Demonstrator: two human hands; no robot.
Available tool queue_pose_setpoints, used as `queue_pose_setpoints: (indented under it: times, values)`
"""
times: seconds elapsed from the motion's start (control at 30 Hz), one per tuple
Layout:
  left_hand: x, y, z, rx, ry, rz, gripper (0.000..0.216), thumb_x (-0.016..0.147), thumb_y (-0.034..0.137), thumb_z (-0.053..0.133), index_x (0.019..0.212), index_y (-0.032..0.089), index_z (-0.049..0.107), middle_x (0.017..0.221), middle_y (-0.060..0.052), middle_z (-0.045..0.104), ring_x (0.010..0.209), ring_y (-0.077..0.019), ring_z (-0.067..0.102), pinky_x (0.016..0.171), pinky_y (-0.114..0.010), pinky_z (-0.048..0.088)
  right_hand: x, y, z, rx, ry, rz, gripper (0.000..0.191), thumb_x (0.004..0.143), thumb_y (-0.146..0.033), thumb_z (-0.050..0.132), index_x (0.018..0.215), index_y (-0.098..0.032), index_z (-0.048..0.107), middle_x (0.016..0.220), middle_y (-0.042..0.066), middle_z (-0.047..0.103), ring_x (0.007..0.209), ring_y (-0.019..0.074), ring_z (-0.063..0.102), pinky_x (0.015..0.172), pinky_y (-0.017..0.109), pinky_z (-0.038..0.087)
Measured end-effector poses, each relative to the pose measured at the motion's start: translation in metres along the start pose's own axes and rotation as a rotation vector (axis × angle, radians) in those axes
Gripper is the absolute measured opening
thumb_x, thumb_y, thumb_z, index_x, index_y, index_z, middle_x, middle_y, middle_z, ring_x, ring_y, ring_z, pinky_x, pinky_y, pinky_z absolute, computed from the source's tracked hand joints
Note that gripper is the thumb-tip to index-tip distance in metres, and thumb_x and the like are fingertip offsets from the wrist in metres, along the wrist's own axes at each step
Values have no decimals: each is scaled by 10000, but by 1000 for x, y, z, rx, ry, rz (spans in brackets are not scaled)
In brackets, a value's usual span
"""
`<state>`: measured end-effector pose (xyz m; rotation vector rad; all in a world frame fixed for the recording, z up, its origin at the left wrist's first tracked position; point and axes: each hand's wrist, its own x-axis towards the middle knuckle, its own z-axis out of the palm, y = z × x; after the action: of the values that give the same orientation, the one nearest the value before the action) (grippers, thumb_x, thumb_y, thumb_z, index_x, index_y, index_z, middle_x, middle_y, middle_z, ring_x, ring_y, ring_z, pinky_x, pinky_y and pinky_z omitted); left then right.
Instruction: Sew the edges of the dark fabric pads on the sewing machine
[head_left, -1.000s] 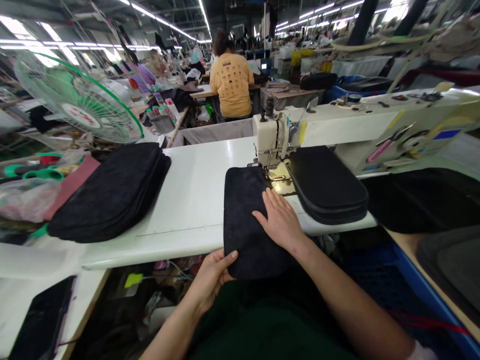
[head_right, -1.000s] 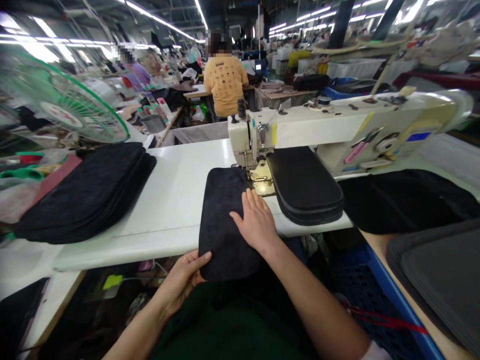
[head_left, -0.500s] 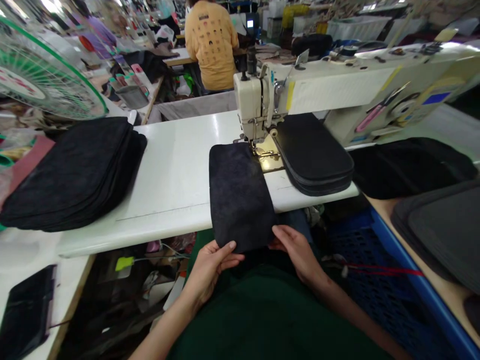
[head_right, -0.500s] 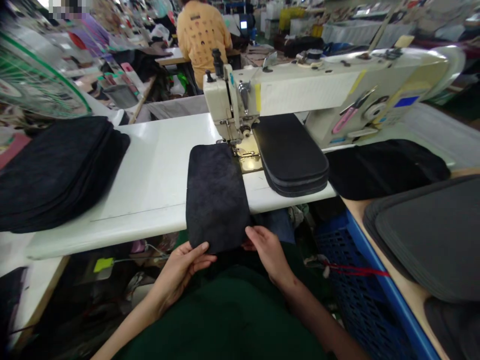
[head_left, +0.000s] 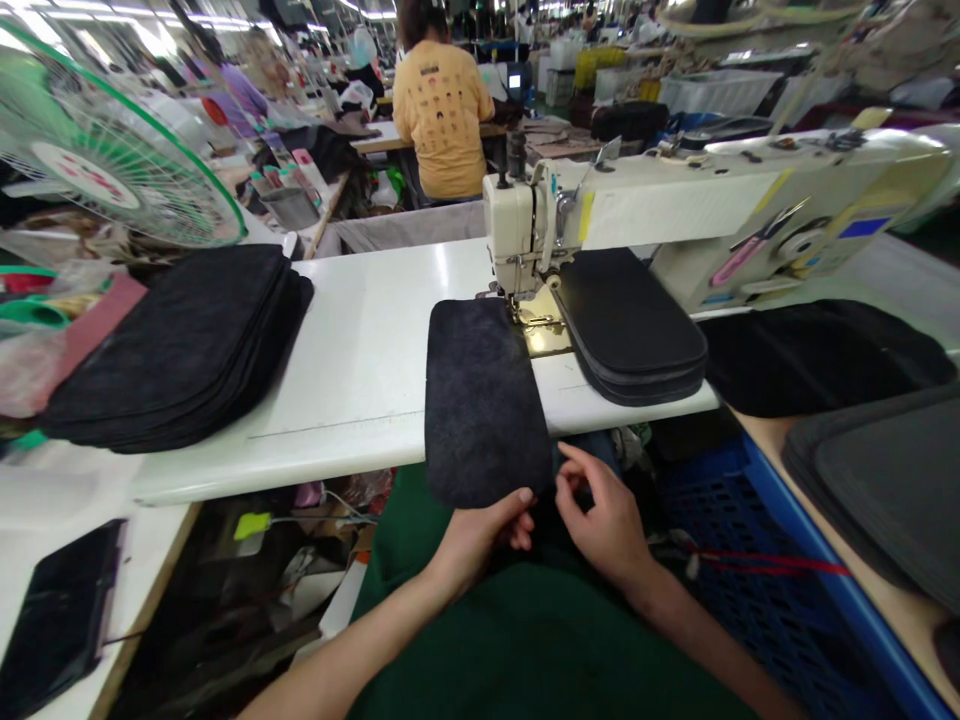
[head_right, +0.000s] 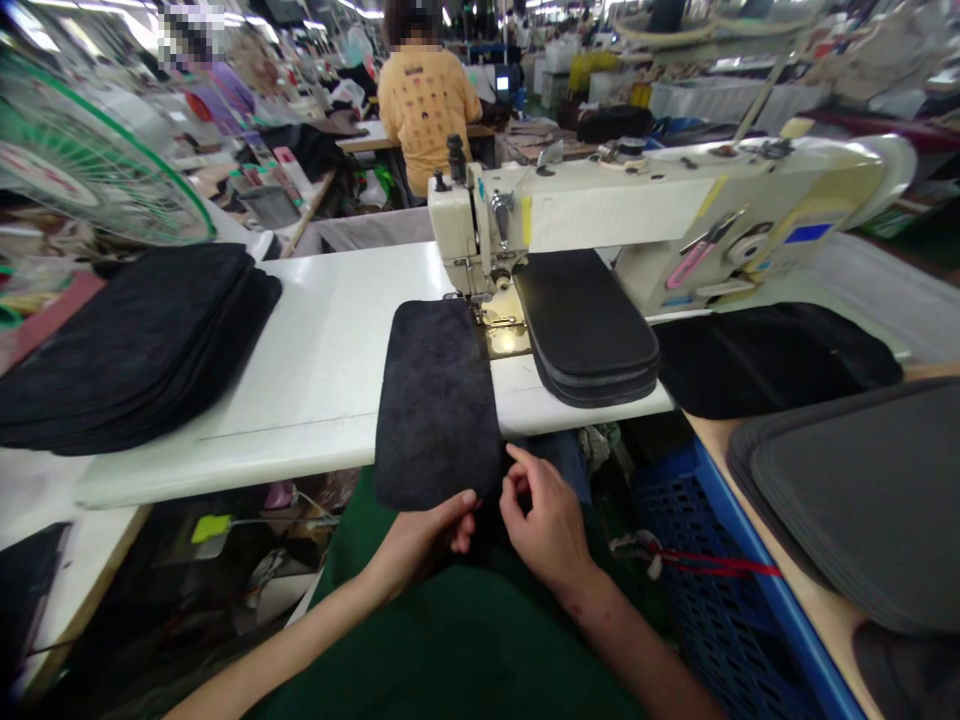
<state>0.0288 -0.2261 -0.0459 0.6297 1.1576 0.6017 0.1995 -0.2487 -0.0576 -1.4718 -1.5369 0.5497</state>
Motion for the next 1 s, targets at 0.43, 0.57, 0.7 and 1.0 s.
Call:
queue_pose_setpoints:
  times: [0.43, 0.57, 0.7, 1.0]
  values:
    - [9, 115, -3, 1251, -102, 1111, 368, 985, 355, 547, 1312, 215, 641, 1341, -131, 634, 1259, -282, 556, 1107, -466, 427, 22, -7, -15, -326, -27, -778, 255, 952, -60, 453, 1061, -166, 659, 985, 82, 760, 953, 208, 731, 883, 397, 623]
    - [59, 133, -8, 1644, -68, 1148, 456, 956, 436, 599, 1349, 204, 598, 1409, -128, 582, 1310, -342, 498, 1107, -549, 398, 26, -9, -13, -309, -55, -768, 265, 954, -51, 430, 1049, -166, 649, 949, 74, 758, 925, 198, 733, 878, 373, 625]
    - [70, 136, -14, 1687, -128, 1172, 493, 974, 481, 556, 1394, 223, 554, 1425, -108, 571, 1301, -318, 501, 1100, -506, 392, 35, -11, -13, -293, -78, -745, 265, 936, -29, 422, 1030, -153, 637, 933, 76, 751, 912, 191, 731, 895, 362, 615]
    - [104, 171, -21, 1676, -118, 1183, 482, 983, 481, 532, 1379, 209, 579, 1378, -126, 575, 1280, -303, 503, 1086, -478, 405, 87, -3, -9, -290, -123, -717, 276, 935, -33, 420, 1049, -188, 618, 937, 58, 735, 911, 183, 710, 949, 387, 584]
